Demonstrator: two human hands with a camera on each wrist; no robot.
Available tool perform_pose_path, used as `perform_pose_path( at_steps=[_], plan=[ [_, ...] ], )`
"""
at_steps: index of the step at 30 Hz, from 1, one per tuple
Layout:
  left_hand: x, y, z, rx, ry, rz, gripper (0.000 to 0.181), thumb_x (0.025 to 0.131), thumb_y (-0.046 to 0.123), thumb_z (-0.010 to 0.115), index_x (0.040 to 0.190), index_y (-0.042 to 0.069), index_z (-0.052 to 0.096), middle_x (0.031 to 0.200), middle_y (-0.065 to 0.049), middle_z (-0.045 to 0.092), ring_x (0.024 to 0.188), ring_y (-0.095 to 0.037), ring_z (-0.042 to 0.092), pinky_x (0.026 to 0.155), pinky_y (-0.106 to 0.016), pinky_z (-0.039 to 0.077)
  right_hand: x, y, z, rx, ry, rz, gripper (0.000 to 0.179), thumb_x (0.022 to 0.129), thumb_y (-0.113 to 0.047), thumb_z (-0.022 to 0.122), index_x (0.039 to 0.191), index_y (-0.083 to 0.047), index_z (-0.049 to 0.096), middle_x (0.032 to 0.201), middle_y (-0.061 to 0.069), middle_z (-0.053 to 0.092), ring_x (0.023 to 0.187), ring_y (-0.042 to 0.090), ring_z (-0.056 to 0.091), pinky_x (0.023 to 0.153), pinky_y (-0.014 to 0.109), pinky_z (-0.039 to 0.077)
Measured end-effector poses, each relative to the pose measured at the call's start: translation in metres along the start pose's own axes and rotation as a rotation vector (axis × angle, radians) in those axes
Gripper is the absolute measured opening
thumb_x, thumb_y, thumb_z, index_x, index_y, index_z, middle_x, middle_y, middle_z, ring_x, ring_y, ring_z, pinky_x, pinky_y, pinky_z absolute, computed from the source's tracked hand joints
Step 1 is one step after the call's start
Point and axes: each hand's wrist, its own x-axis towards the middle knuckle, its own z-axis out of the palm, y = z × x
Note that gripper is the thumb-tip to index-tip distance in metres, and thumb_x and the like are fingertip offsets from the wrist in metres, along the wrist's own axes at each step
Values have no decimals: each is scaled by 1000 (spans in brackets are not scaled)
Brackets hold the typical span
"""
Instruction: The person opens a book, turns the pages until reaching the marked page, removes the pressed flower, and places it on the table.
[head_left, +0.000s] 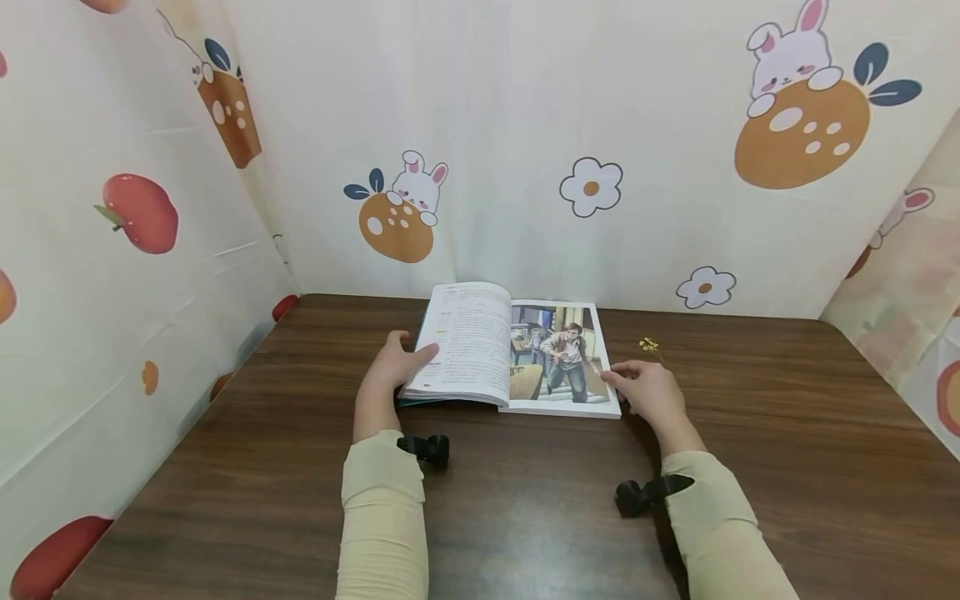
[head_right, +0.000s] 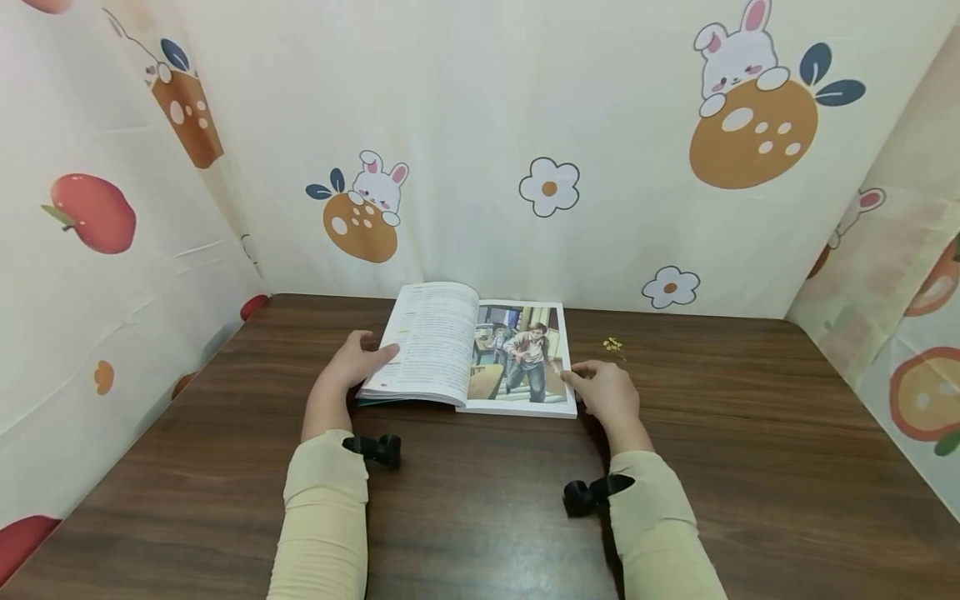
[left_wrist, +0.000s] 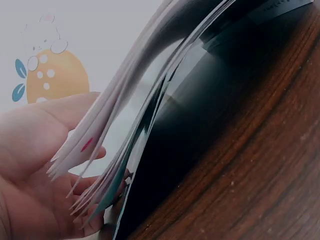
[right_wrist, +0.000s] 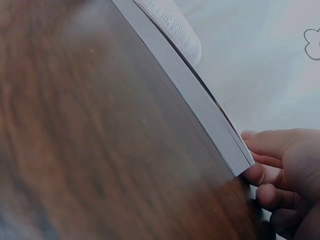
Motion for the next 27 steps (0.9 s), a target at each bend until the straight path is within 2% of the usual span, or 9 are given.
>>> perform_pose_path(
  at_steps=[8,11,15,20,24,27],
  plan=[
    [4,0,1,-67,-33,34,85,83,55,59,146,13,20,142,-17,31,116,-32,37,99,-49,28,-1,-1,-1,21,-3,-2,50,86,-45,62,114,-5,63,68,3,60,48,15,52,48,31,41],
    [3,2,0,-55,-36,58,85,82,55,60,145,12,22,142,-16,32,116,-31,37,98,-49,28,-1,-1,-1,23,1,0,49,86,-44,62,114,-5,63,68,4,59,48,14,51,48,31,41],
    [1,5,0,-57,-23,54,80,82,44,66,142,10,26,137,-16,36,113,-31,40,96,-46,32,0,0,0,25,3,2,49,85,-45,62,114,-5,63,67,3,59,49,14,51,48,31,41],
    [1,5,1,-128,-28,55,76,82,32,70,141,10,27,133,-16,40,104,-28,49,85,-38,41,0,0,2,20,8,-6,48,85,-45,62,113,-5,63,66,3,59,50,14,52,48,31,40],
    [4,3,2,-209,-63,57,76,82,30,70,142,13,26,130,-14,43,94,-24,57,74,-31,45,0,0,1,18,14,-8,48,85,-45,62,112,-5,64,66,2,58,49,14,52,48,31,40],
    [5,3,3,-243,-90,59,74,85,32,67,143,16,24,125,-13,47,91,-21,59,71,-28,45,0,0,1,18,16,-4,49,85,-46,62,112,-5,64,66,2,58,50,14,52,49,31,39]
  ],
)
